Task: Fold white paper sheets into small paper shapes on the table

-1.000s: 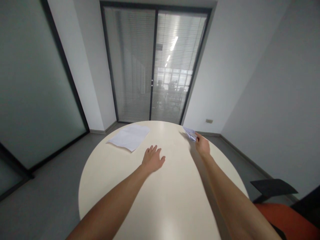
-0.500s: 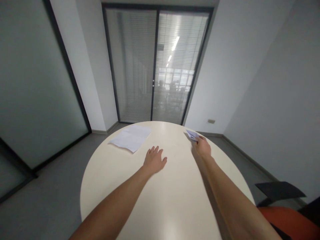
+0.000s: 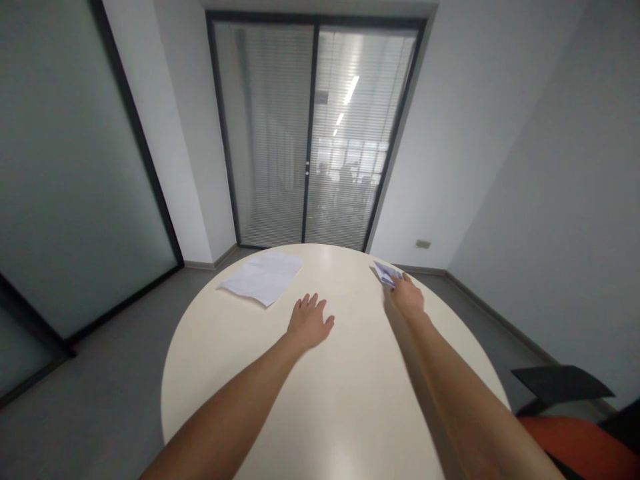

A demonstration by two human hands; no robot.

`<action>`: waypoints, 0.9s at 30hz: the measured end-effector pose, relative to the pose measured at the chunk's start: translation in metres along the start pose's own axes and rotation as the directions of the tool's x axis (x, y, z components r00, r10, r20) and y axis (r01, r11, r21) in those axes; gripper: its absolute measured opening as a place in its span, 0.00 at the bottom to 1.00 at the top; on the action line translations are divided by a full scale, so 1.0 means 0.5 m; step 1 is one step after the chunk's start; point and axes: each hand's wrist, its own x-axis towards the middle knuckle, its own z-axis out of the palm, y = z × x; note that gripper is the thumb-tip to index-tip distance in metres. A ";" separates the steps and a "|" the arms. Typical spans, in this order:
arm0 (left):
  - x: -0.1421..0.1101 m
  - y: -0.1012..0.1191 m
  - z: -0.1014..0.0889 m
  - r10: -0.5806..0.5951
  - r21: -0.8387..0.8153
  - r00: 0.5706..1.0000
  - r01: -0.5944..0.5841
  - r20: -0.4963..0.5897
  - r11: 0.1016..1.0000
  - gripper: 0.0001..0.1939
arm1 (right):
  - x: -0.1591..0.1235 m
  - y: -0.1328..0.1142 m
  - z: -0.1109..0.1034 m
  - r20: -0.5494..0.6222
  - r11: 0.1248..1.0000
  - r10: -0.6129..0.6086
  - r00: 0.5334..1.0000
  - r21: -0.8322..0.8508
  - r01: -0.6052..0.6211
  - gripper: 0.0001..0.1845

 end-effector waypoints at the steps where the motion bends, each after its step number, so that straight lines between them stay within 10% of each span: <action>1: 0.000 0.000 0.000 -0.002 -0.002 1.000 0.002 0.001 1.000 0.29 | -0.005 -0.010 -0.006 0.003 1.000 0.001 1.000 -0.014 -0.001 0.26; 9: 0.008 -0.001 -0.023 -0.012 0.010 0.997 0.013 -0.077 1.000 0.25 | -0.075 -0.124 -0.049 0.180 0.977 -0.105 0.978 -0.164 0.135 0.18; 16: 0.020 -0.089 -0.054 -0.297 0.179 0.907 0.359 -0.297 0.916 0.28 | -0.152 -0.159 -0.046 0.274 0.965 -0.080 0.958 -0.218 0.143 0.21; 21: 0.018 -0.131 -0.046 -0.450 0.140 0.875 0.475 -0.180 0.869 0.24 | -0.162 -0.126 -0.049 0.281 0.975 -0.127 0.951 -0.138 0.171 0.21; 27: 0.020 -0.114 -0.058 -0.350 0.174 0.931 0.363 -0.101 0.915 0.18 | -0.163 -0.116 -0.048 0.278 0.982 -0.133 0.951 -0.094 0.165 0.20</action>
